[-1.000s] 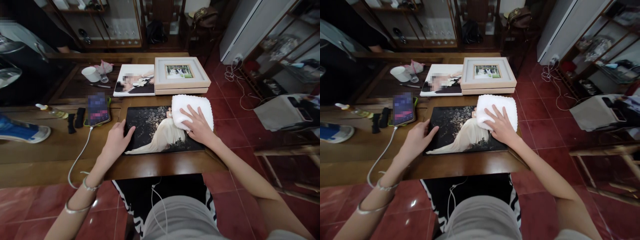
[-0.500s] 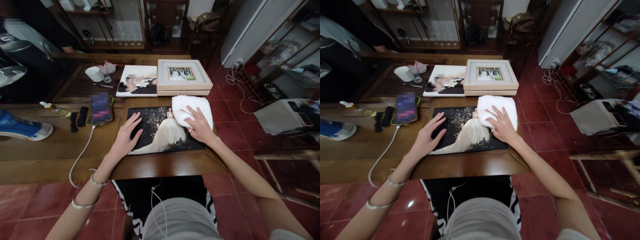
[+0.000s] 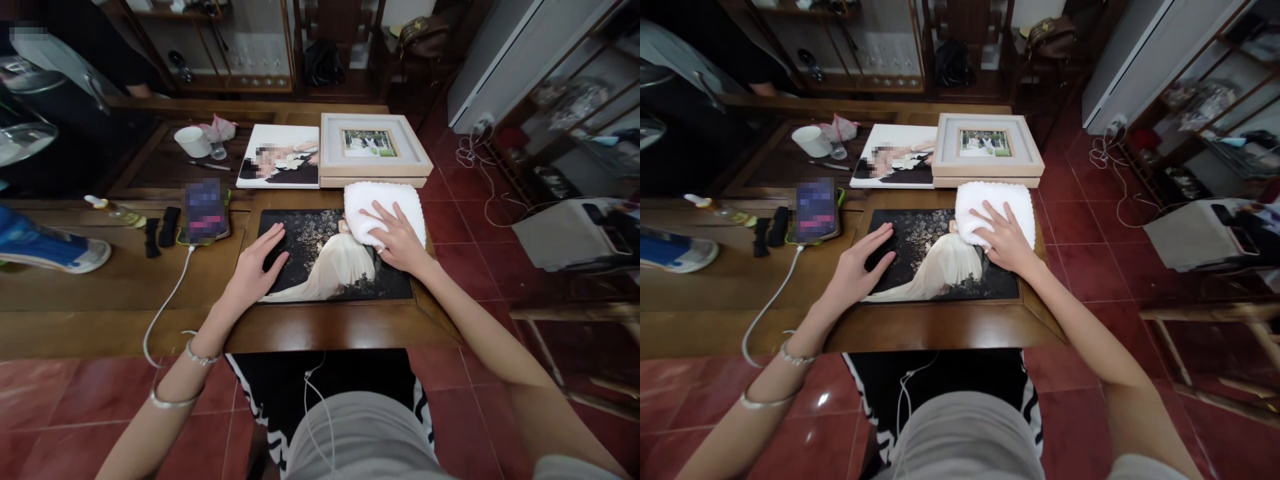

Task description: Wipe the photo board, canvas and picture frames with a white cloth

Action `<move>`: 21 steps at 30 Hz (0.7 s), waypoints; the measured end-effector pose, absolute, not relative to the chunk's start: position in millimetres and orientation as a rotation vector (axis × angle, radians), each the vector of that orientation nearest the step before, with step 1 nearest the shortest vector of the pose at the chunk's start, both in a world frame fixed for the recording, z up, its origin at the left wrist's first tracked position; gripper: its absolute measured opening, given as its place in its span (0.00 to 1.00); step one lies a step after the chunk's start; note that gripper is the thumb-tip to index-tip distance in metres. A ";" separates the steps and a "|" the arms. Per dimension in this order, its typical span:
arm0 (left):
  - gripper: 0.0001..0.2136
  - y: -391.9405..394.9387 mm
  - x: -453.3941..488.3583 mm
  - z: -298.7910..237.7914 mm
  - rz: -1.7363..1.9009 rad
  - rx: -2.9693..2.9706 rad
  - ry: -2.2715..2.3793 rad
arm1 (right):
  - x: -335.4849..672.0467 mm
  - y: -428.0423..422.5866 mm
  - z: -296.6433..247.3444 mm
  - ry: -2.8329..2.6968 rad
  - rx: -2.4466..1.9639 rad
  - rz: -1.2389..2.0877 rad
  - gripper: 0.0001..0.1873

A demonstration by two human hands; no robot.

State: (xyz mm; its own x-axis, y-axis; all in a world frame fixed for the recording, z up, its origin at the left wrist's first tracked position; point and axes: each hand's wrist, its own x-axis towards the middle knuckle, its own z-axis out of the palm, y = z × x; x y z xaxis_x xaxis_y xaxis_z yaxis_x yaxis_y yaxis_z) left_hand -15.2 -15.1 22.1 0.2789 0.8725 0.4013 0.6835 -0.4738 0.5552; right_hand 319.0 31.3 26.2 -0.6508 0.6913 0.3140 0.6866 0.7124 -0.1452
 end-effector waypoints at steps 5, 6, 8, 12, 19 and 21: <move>0.19 -16.0 -14.2 22.3 1.032 2.240 1.461 | 317.0 30.5 29.6 -2.510 -1.143 0.052 0.17; 0.19 -16.0 -14.0 22.2 1.024 2.238 1.466 | 315.7 30.9 30.2 -2.482 -1.171 0.067 0.16; 0.20 -15.9 -13.8 21.7 0.998 2.235 1.473 | 312.9 32.2 30.7 -2.435 -1.219 0.085 0.13; 0.21 -15.0 -14.2 19.8 0.945 2.239 1.449 | 311.3 32.5 31.6 -2.473 -1.213 0.087 0.17; 0.20 -13.8 -15.0 17.4 0.932 2.279 1.421 | 312.4 -34.9 51.1 -2.672 -1.025 0.160 0.21; 0.20 -13.7 -14.9 17.8 0.921 2.290 1.422 | 309.9 -69.0 58.7 -2.693 -0.965 0.191 0.20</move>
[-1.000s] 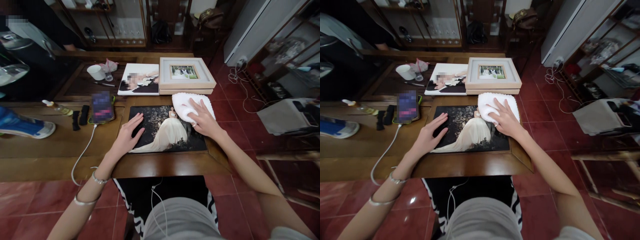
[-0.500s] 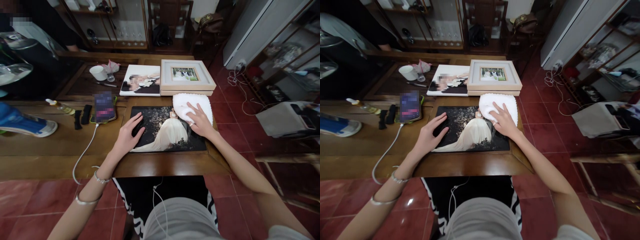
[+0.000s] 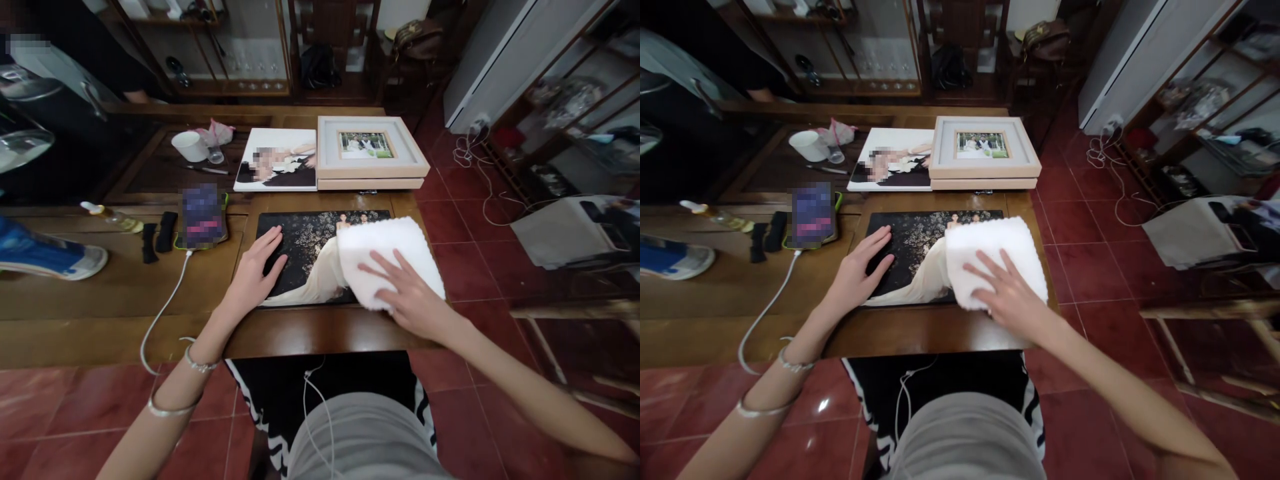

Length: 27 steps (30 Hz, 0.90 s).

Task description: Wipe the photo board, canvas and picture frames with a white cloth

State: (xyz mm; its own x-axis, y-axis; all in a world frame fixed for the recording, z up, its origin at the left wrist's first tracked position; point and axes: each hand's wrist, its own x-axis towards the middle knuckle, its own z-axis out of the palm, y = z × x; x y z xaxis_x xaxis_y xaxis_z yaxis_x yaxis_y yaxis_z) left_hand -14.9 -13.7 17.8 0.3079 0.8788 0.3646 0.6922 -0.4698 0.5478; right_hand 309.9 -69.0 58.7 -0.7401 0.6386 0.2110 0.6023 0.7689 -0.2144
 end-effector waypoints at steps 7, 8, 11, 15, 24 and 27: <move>0.22 -12.5 -16.4 20.1 0.836 2.313 1.412 | 310.2 -99.9 64.2 -2.701 -0.926 0.302 0.20; 0.22 -12.2 -17.0 19.8 0.830 2.317 1.408 | 312.5 -87.5 61.8 -2.686 -0.942 0.288 0.19; 0.22 -11.8 -18.5 18.5 0.828 2.313 1.394 | 320.5 -35.2 54.2 -2.644 -0.998 0.223 0.17; 0.21 -12.5 -18.0 17.7 0.854 2.305 1.392 | 323.7 31.1 48.4 -2.598 -1.107 0.213 0.16; 0.21 -13.7 -14.2 21.1 0.890 2.296 1.426 | 314.1 -30.7 51.5 -2.613 -1.069 0.198 0.16; 0.21 -13.1 -14.5 20.9 0.849 2.295 1.418 | 310.0 -83.5 58.0 -2.632 -0.992 0.249 0.18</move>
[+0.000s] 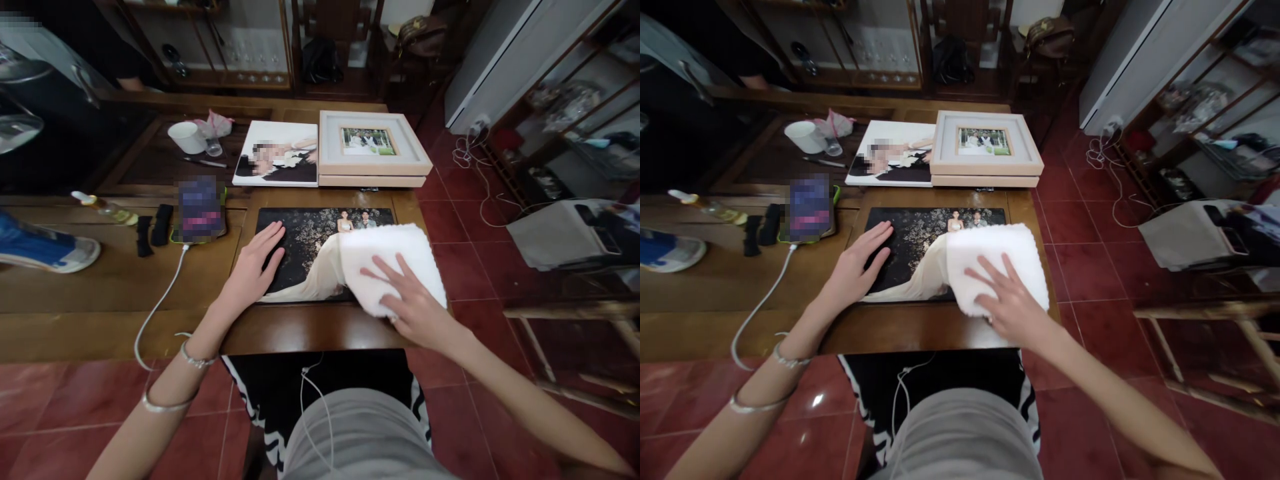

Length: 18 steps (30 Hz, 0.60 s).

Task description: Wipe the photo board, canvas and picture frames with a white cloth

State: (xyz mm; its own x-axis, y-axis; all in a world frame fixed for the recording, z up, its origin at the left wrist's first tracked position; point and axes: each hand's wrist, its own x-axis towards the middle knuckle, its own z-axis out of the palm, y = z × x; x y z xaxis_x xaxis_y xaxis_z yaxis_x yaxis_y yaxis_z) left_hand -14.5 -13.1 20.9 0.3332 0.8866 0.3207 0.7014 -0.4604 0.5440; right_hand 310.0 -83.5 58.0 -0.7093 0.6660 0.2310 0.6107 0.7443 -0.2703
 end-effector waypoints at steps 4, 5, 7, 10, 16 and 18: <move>0.22 -11.8 -16.3 18.5 0.795 2.310 1.409 | 306.3 -116.9 61.7 -2.639 -0.908 0.276 0.18; 0.22 -11.5 -16.8 18.1 0.782 2.316 1.407 | 306.5 -115.8 61.2 -2.642 -0.899 0.281 0.18; 0.22 -11.2 -17.8 18.0 0.763 2.333 1.396 | 308.1 -102.6 58.6 -2.645 -0.900 0.282 0.18; 0.21 -10.9 -18.7 19.0 0.760 2.343 1.380 | 312.5 -62.7 52.7 -2.636 -0.935 0.241 0.16; 0.21 -10.8 -18.5 20.6 0.768 2.326 1.367 | 312.6 23.5 49.2 -2.608 -1.059 0.246 0.14; 0.21 -11.3 -18.3 20.2 0.767 2.315 1.385 | 308.8 34.0 49.5 -2.544 -1.145 0.243 0.11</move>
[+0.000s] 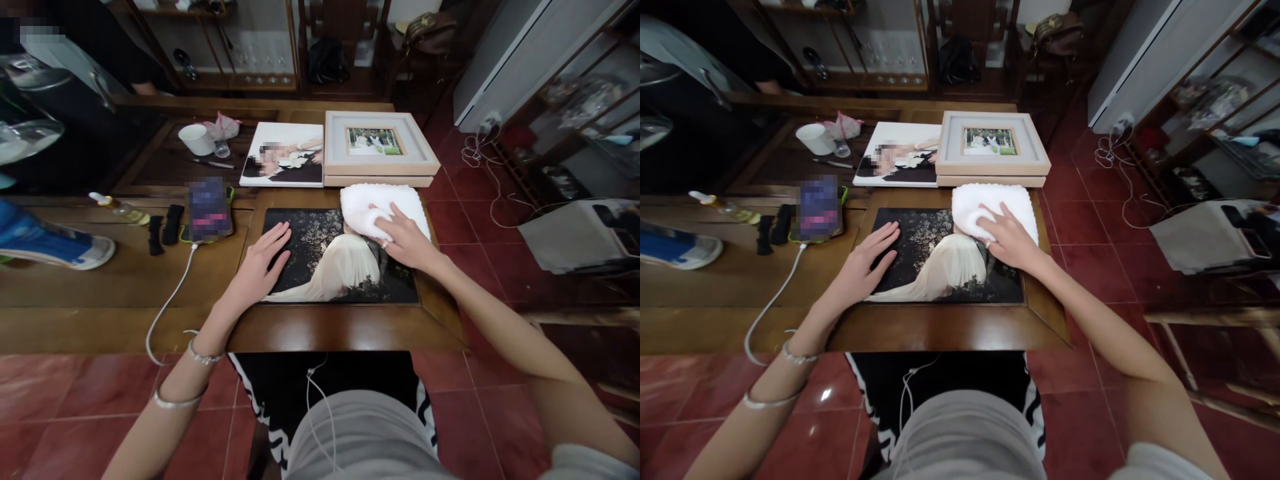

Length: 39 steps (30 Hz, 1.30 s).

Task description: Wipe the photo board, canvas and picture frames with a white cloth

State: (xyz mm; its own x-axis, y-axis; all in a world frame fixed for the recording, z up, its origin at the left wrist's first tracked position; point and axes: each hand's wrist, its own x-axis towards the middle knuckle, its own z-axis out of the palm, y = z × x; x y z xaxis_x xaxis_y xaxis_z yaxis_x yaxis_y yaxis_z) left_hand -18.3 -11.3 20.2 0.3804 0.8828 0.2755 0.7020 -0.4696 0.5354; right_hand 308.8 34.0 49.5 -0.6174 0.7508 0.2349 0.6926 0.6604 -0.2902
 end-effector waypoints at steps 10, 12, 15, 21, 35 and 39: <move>0.21 -13.9 -18.4 17.9 0.826 2.333 1.375 | 296.7 -91.1 51.7 -2.583 -0.969 0.287 0.16; 0.21 -14.1 -18.2 18.3 0.827 2.339 1.376 | 295.3 -112.0 55.8 -2.619 -0.899 0.356 0.17; 0.21 -13.6 -18.9 19.3 0.835 2.336 1.357 | 296.0 -116.1 59.6 -2.659 -0.836 0.423 0.18; 0.21 -11.9 -21.4 20.0 0.825 2.324 1.331 | 307.8 -45.1 51.9 -2.602 -0.962 0.262 0.13; 0.20 -14.0 -19.1 18.0 0.878 2.301 1.382 | 298.5 -30.5 42.7 -2.538 -1.126 0.115 0.17; 0.20 -13.8 -18.9 17.8 0.883 2.307 1.368 | 292.0 -87.8 50.7 -2.584 -0.979 0.219 0.15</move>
State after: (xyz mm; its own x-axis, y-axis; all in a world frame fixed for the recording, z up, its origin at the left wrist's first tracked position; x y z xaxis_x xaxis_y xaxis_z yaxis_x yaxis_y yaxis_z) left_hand -18.9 -13.8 17.8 0.3517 0.8694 0.3470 0.6738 -0.4924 0.5509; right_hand 292.0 -87.8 50.7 -0.6913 0.6649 0.2827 0.6079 0.7467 -0.2698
